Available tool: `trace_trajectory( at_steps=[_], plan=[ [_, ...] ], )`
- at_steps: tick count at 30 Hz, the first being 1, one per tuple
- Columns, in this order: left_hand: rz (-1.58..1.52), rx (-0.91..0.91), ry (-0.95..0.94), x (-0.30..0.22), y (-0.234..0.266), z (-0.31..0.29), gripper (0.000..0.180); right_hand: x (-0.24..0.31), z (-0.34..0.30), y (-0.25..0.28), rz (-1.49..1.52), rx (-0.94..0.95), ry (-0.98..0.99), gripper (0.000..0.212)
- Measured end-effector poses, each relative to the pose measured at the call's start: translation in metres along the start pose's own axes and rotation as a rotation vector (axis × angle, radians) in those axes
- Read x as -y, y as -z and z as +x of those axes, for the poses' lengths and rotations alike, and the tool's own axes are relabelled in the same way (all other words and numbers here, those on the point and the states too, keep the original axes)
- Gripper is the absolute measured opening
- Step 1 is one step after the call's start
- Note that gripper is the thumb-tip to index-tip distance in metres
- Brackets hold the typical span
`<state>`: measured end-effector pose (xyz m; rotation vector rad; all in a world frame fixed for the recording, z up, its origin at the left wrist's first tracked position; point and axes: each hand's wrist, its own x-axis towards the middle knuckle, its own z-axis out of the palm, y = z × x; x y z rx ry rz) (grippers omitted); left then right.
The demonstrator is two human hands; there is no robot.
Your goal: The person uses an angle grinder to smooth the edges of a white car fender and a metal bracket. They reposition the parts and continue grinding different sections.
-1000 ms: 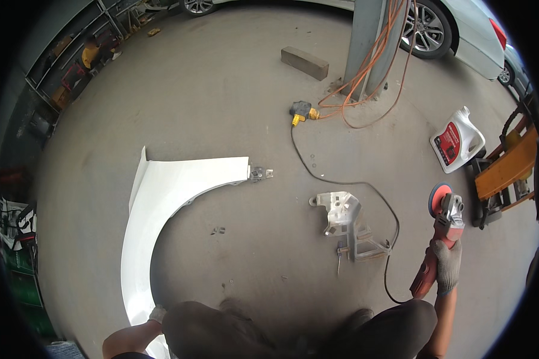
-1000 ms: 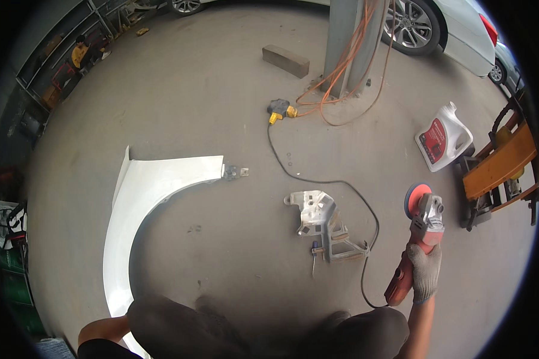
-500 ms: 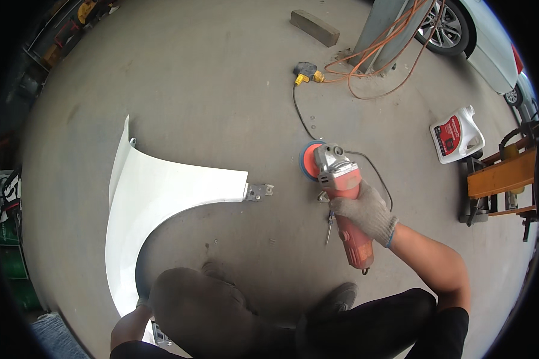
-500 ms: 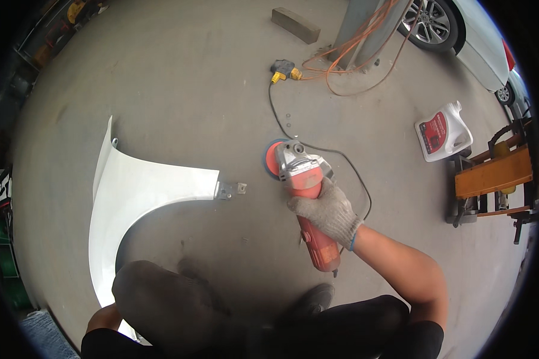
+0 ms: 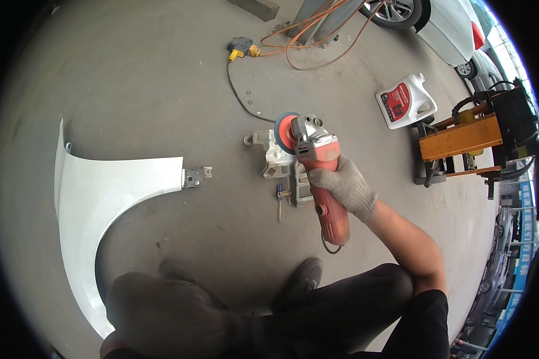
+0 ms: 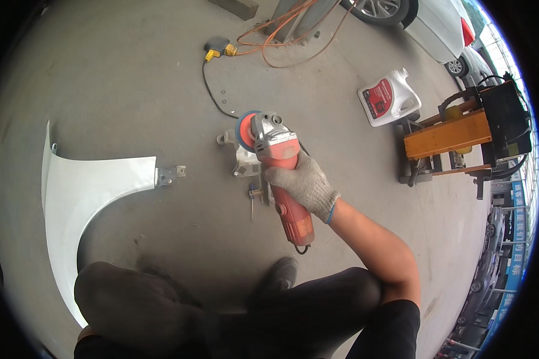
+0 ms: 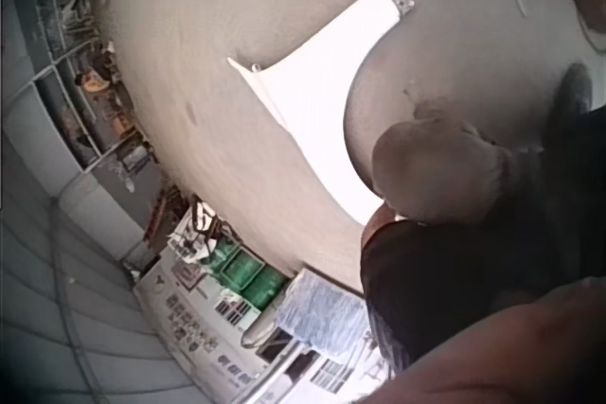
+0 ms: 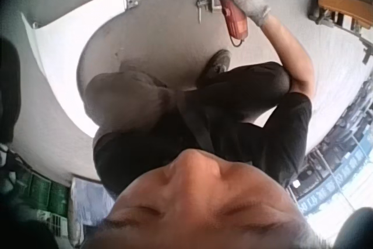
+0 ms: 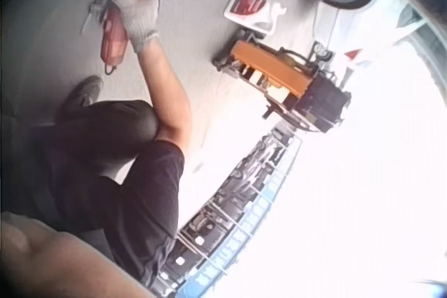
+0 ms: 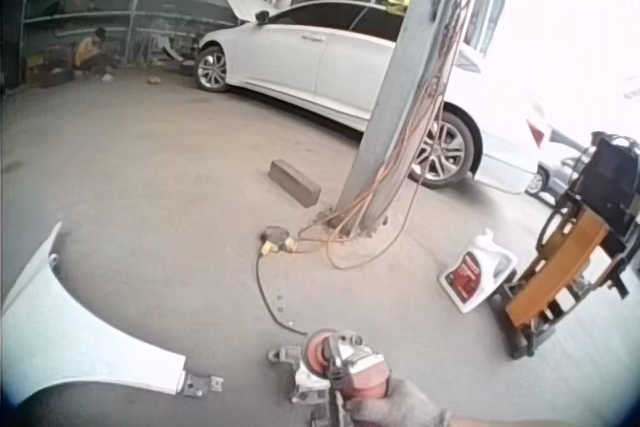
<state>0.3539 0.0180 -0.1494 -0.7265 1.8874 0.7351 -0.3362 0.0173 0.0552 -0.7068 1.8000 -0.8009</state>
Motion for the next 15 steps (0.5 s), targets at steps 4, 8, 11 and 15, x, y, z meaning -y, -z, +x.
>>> trace_trajectory(
  at_steps=[4,8,11,15],
  plan=[
    [-0.15,-0.039,-0.075,-0.005,0.047,0.016,0.038,0.034,-0.001,-0.029,-0.03,0.055,0.056,0.041],
    [-0.255,-0.085,-0.044,-0.056,0.223,0.029,0.042,0.03,0.029,-0.057,-0.159,0.142,0.06,0.049],
    [-0.113,-0.119,-0.183,-0.149,0.364,-0.008,0.054,0.036,0.036,-0.082,-0.1,0.175,0.015,0.045],
    [-0.69,0.163,-0.427,-0.238,0.384,0.008,0.083,0.057,0.015,-0.118,-0.081,0.211,-0.103,0.051]
  ],
)
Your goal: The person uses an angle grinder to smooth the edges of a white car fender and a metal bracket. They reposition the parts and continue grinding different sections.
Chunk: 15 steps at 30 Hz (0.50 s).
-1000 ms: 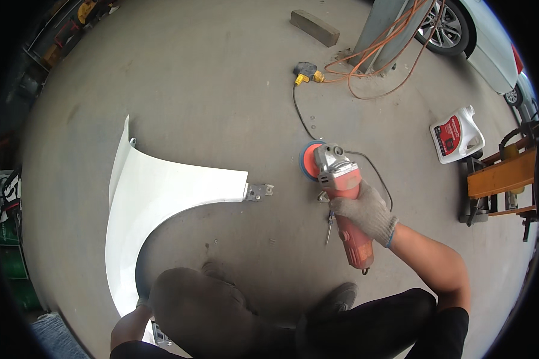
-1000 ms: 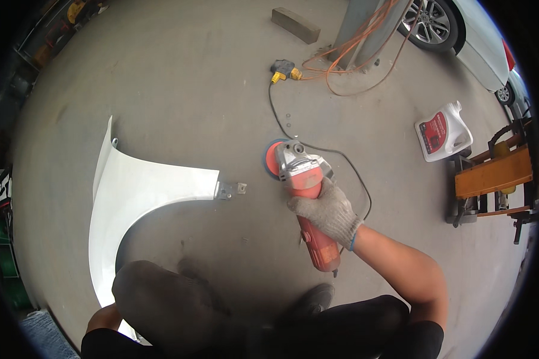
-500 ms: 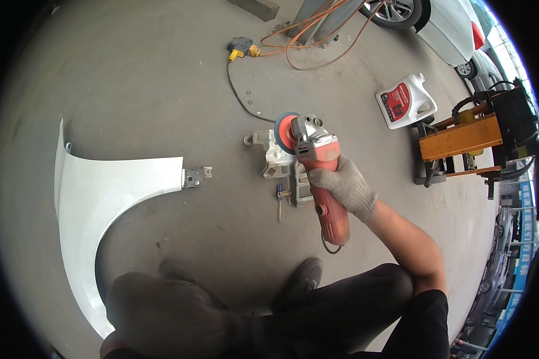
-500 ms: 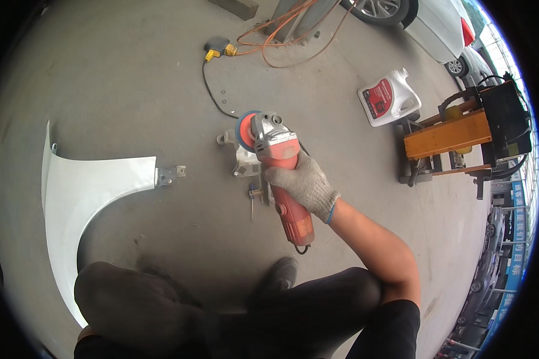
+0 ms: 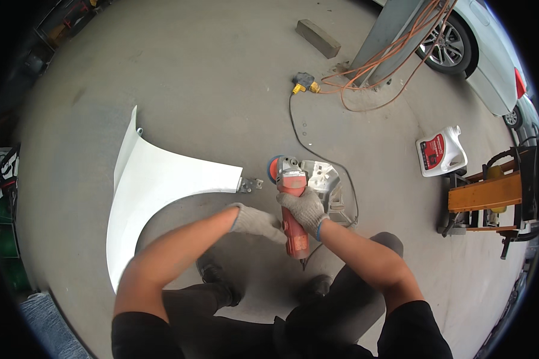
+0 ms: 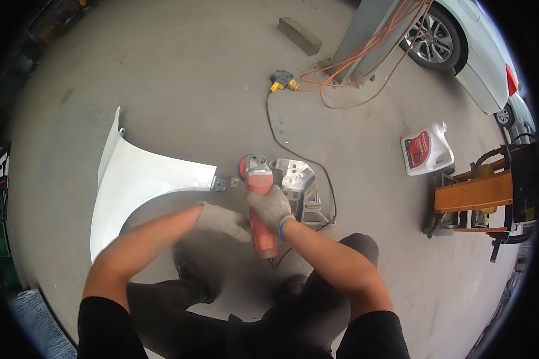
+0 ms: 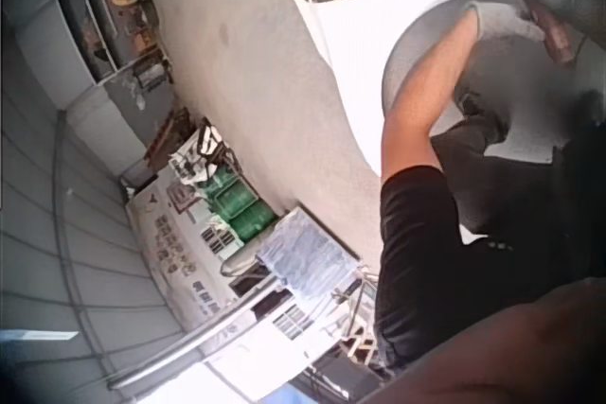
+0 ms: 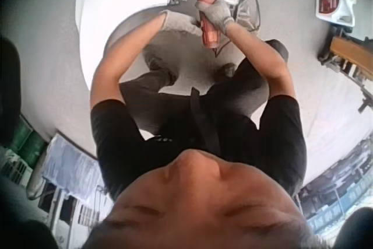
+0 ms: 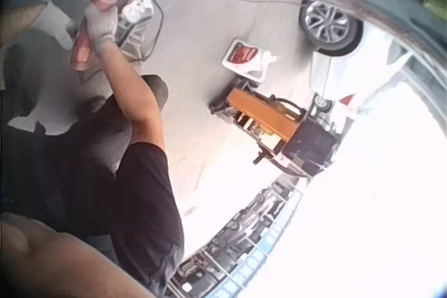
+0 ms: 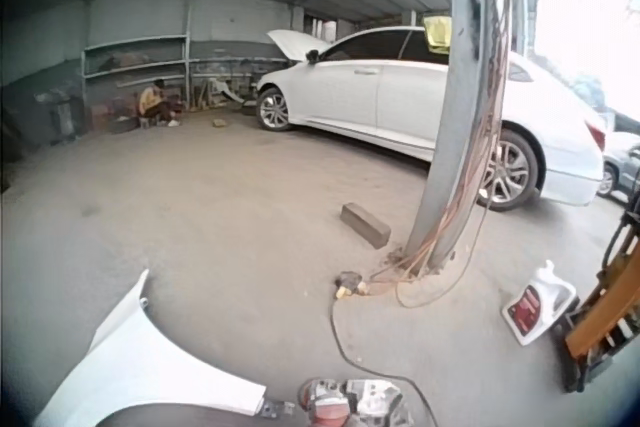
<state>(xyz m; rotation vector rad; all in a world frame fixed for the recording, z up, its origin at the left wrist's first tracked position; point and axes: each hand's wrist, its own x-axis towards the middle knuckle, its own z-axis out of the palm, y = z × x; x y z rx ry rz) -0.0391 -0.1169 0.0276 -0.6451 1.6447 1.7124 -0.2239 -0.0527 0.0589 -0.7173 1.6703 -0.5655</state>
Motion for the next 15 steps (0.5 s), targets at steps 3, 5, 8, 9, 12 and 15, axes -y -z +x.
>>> trace_trajectory(
  at_steps=[3,5,8,9,12,15],
  plan=[
    [-0.308,-0.073,-0.116,0.029,-0.032,0.066,0.082,-0.087,0.055,-0.021,-0.207,-0.214,0.146,0.055],
    [-0.694,-0.15,-0.196,0.061,-0.058,0.086,0.078,-0.093,0.057,-0.027,-0.089,-0.138,0.101,0.07],
    [-1.136,-0.698,-0.506,0.054,-0.112,0.107,0.069,-0.108,0.07,-0.044,-0.121,-0.142,0.084,0.074],
    [-1.205,-0.848,-0.572,0.047,-0.121,0.114,0.061,-0.105,0.074,-0.048,-0.187,-0.141,0.061,0.069],
    [-1.111,-1.229,-0.64,0.04,-0.131,0.144,0.056,-0.109,0.093,-0.051,-0.268,-0.154,0.1,0.071],
    [-1.183,-1.282,-0.653,0.039,-0.134,0.157,0.049,-0.118,0.102,-0.049,-0.324,-0.118,0.141,0.083]
  ],
)
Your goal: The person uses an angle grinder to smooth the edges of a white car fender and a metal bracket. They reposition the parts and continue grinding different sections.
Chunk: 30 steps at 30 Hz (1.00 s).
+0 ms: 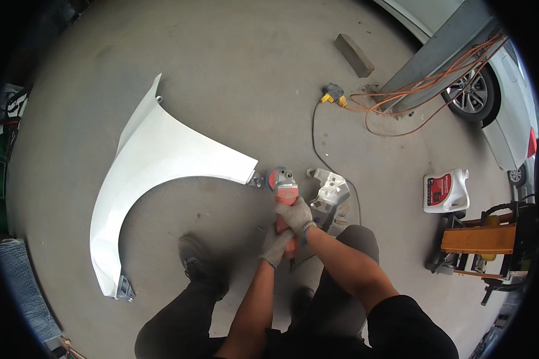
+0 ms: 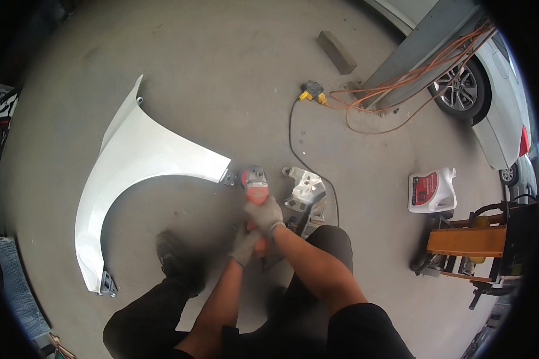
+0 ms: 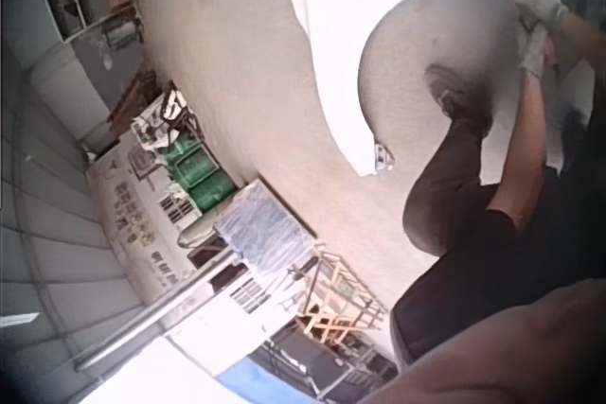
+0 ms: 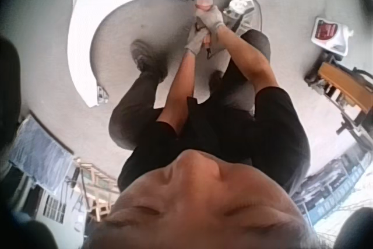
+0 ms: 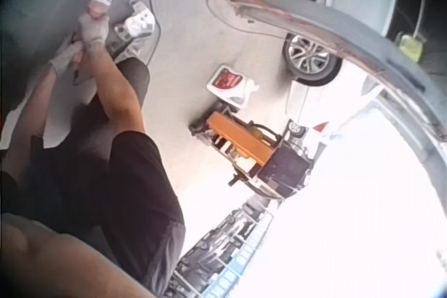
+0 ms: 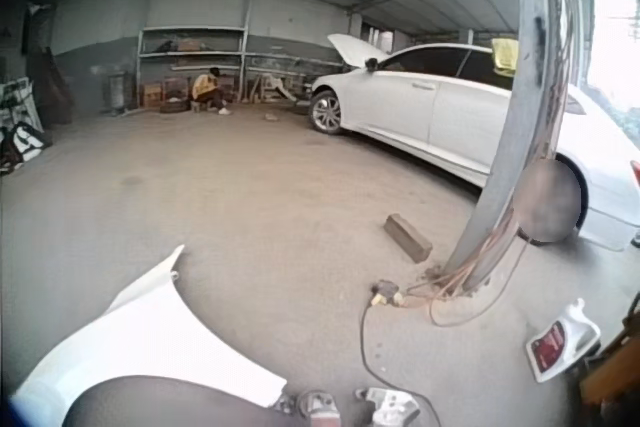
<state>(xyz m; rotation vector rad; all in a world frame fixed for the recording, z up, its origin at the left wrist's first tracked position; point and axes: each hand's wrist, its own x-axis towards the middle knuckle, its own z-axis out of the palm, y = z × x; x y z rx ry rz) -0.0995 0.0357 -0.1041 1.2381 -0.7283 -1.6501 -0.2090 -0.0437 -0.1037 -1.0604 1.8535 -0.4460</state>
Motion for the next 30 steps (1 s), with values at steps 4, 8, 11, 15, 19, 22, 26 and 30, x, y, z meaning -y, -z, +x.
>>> trace_trajectory(
  at_steps=[4,8,11,15,19,22,26,30],
  plan=[
    [0.059,-0.018,0.01,-0.01,-0.009,-0.004,0.048,-0.019,0.013,0.004,0.133,0.081,-0.015,0.068],
    [0.203,-0.016,0.026,0.004,0.013,0.001,0.05,-0.01,0.01,-0.003,0.208,0.132,-0.057,0.061],
    [0.179,0.007,0.051,0.012,0.023,0.005,0.054,0.011,-0.004,-0.004,0.179,0.102,-0.024,0.064],
    [0.106,0.012,0.051,0.024,0.017,0.004,0.058,-0.016,0.005,-0.012,0.111,0.036,-0.015,0.066],
    [0.022,-0.001,0.027,0.034,0.025,0.006,0.06,0.003,-0.006,-0.012,0.14,0.034,-0.031,0.066],
    [0.084,0.013,0.014,0.04,0.03,0.005,0.059,0.005,-0.008,-0.014,0.145,0.039,-0.035,0.065],
    [0.104,0.127,0.128,0.036,0.033,0.007,0.071,-0.016,0.006,-0.02,0.115,0.018,-0.059,0.063],
    [0.136,0.112,0.142,0.03,0.033,0.01,0.072,-0.01,0.006,-0.018,0.108,0.036,-0.041,0.063]
  ],
)
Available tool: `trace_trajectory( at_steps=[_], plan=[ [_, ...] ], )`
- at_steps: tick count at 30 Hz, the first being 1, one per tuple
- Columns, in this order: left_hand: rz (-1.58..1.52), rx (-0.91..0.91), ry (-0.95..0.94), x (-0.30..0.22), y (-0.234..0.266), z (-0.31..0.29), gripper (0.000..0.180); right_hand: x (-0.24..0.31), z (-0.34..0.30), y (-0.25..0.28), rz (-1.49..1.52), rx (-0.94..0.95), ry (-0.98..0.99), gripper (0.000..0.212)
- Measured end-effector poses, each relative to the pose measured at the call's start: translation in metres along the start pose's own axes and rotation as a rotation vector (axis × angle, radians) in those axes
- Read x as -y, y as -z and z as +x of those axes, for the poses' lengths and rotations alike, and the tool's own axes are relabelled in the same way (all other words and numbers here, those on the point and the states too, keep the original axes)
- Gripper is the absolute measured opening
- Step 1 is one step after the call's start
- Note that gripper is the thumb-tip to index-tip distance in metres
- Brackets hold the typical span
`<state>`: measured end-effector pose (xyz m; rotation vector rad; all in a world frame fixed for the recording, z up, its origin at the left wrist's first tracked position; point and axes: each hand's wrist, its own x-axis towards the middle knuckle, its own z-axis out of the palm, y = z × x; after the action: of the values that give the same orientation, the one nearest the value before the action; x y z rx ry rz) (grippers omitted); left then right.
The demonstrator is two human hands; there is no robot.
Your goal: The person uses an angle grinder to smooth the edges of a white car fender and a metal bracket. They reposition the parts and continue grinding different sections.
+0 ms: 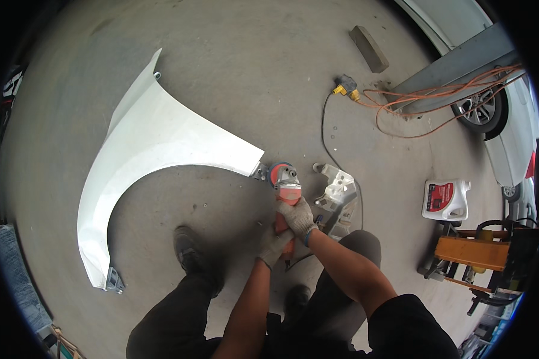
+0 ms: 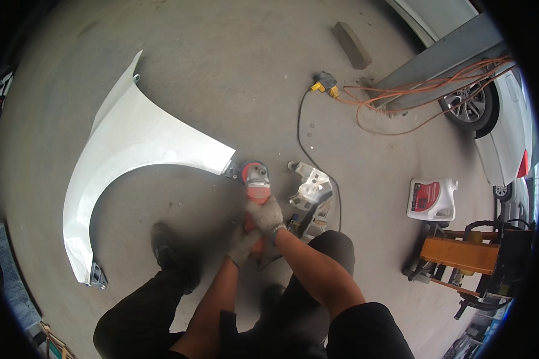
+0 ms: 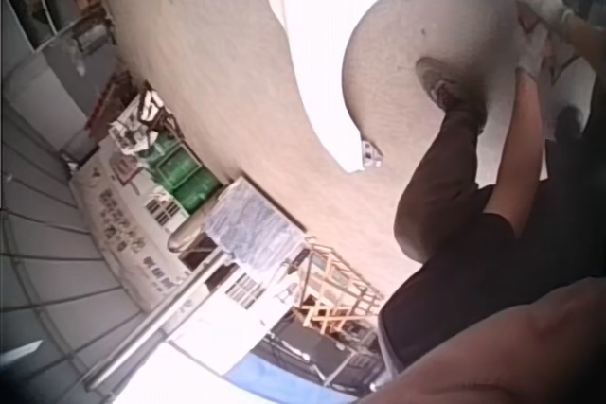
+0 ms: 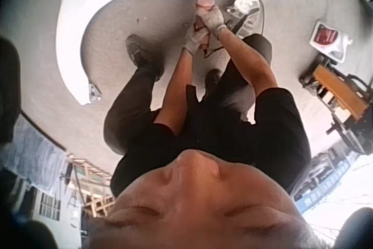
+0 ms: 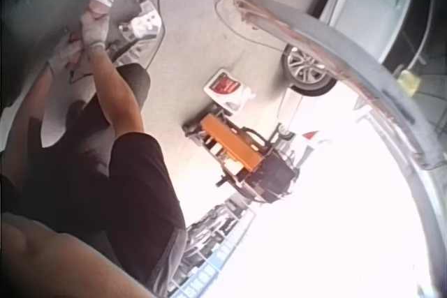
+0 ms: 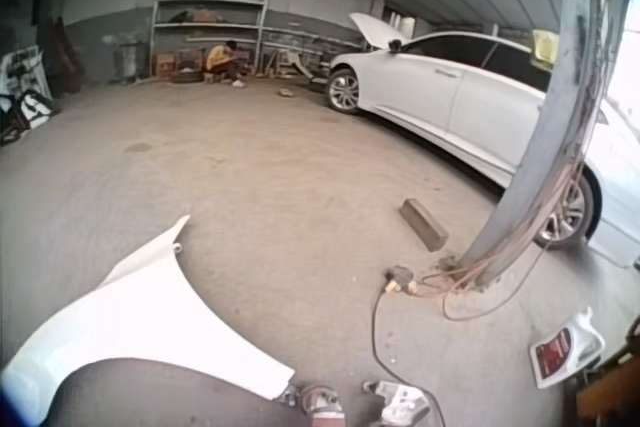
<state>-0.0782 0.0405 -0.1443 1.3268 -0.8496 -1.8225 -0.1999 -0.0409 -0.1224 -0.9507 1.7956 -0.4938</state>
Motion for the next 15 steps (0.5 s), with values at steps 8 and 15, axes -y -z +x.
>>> trace_trajectory(
  at_steps=[8,15],
  plan=[
    [-0.058,-0.064,-0.082,-0.003,-0.005,-0.005,0.064,-0.001,-0.001,-0.003,-0.025,0.009,0.064,0.067],
    [-0.042,-0.028,0.008,-0.002,0.002,-0.004,0.076,0.014,-0.01,-0.003,-0.004,-0.002,0.052,0.068]
  ],
)
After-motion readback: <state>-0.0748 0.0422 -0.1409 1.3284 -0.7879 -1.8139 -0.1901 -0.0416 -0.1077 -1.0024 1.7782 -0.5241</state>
